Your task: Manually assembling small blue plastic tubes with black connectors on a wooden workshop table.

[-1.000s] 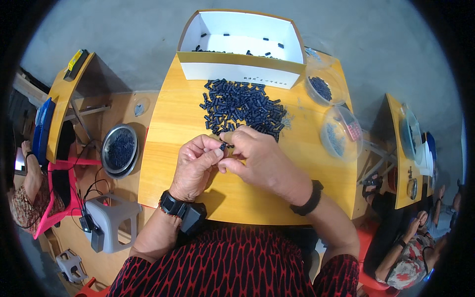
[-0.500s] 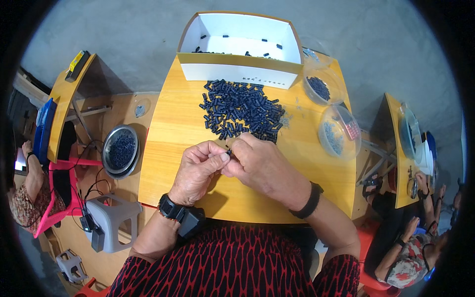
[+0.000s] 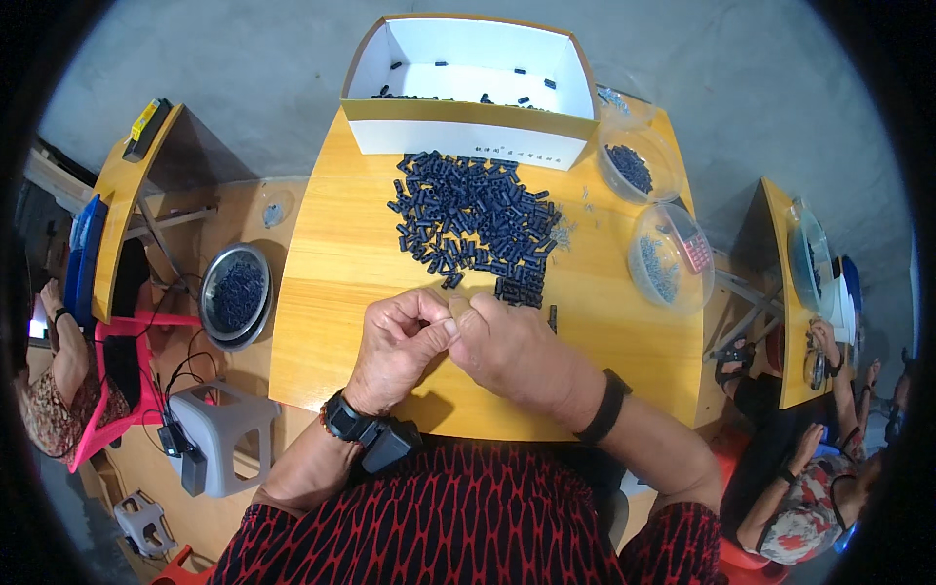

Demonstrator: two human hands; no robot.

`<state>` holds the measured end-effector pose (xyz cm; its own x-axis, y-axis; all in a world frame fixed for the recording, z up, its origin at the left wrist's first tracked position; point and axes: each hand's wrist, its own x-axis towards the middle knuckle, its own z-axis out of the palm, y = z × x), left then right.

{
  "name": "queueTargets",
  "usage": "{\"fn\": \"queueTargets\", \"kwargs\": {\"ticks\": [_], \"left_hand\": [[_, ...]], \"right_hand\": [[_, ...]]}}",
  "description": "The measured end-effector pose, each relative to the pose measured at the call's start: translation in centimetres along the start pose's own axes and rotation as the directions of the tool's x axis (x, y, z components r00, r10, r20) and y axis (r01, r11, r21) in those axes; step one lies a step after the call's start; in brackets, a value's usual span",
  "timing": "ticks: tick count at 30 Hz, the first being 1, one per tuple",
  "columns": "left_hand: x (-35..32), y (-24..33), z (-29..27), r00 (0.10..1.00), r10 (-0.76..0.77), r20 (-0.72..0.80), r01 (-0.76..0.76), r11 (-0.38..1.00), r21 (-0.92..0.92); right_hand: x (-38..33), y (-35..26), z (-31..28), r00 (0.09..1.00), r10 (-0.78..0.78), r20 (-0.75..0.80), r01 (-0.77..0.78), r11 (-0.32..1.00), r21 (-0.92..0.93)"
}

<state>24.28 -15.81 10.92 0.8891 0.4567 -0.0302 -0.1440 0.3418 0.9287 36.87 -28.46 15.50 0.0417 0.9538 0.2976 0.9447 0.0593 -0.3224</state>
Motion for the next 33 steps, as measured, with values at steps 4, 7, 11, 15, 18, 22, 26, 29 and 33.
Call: {"fn": "queueTargets", "kwargs": {"ticks": [4,7,11,15,18,22,26,29,33], "left_hand": [[0.0,-0.3,-0.2,0.999,0.006,0.033,-0.005,1.000,-0.021],[0.0,0.6,0.3,0.999,-0.005,-0.034,0.004,0.999,-0.044],[0.4,2.4,-1.6,0.919,0.225,-0.324,-0.187,0.972,0.145],[0.7,4.8,-5.6,0.751,0.422,-0.508,-0.325,0.906,0.273],[-0.5,5.8,-9.3,0.620,0.452,-0.642,-0.313,0.892,0.326],[-2.8,6.5,-12.2,0.575,0.421,-0.702,-0.162,0.899,0.407],[-6.0,6.0,-14.4,0.602,0.277,-0.749,0.140,0.887,0.440],[-7.8,4.4,-15.2,0.596,0.187,-0.781,0.281,0.862,0.421],[-8.9,2.4,-16.5,0.623,0.130,-0.771,0.323,0.855,0.405]], "right_hand": [[0.1,-0.6,0.7,0.997,0.062,-0.048,-0.062,0.998,-0.013],[1.2,0.1,-0.2,0.983,0.184,0.019,-0.185,0.977,0.103],[2.9,1.9,-1.8,0.975,0.220,0.011,-0.209,0.905,0.370],[3.0,3.3,-0.6,0.983,0.175,-0.061,-0.151,0.947,0.283],[3.4,3.2,-0.2,0.993,0.113,0.018,-0.114,0.968,0.223],[3.3,3.3,-0.1,0.989,0.111,0.096,-0.123,0.984,0.127],[3.5,3.1,-0.6,0.992,0.095,0.084,-0.109,0.978,0.177],[3.4,2.8,-0.8,0.987,0.162,-0.008,-0.146,0.906,0.398],[3.0,1.8,-1.9,0.949,0.301,0.088,-0.306,0.824,0.477]]}}
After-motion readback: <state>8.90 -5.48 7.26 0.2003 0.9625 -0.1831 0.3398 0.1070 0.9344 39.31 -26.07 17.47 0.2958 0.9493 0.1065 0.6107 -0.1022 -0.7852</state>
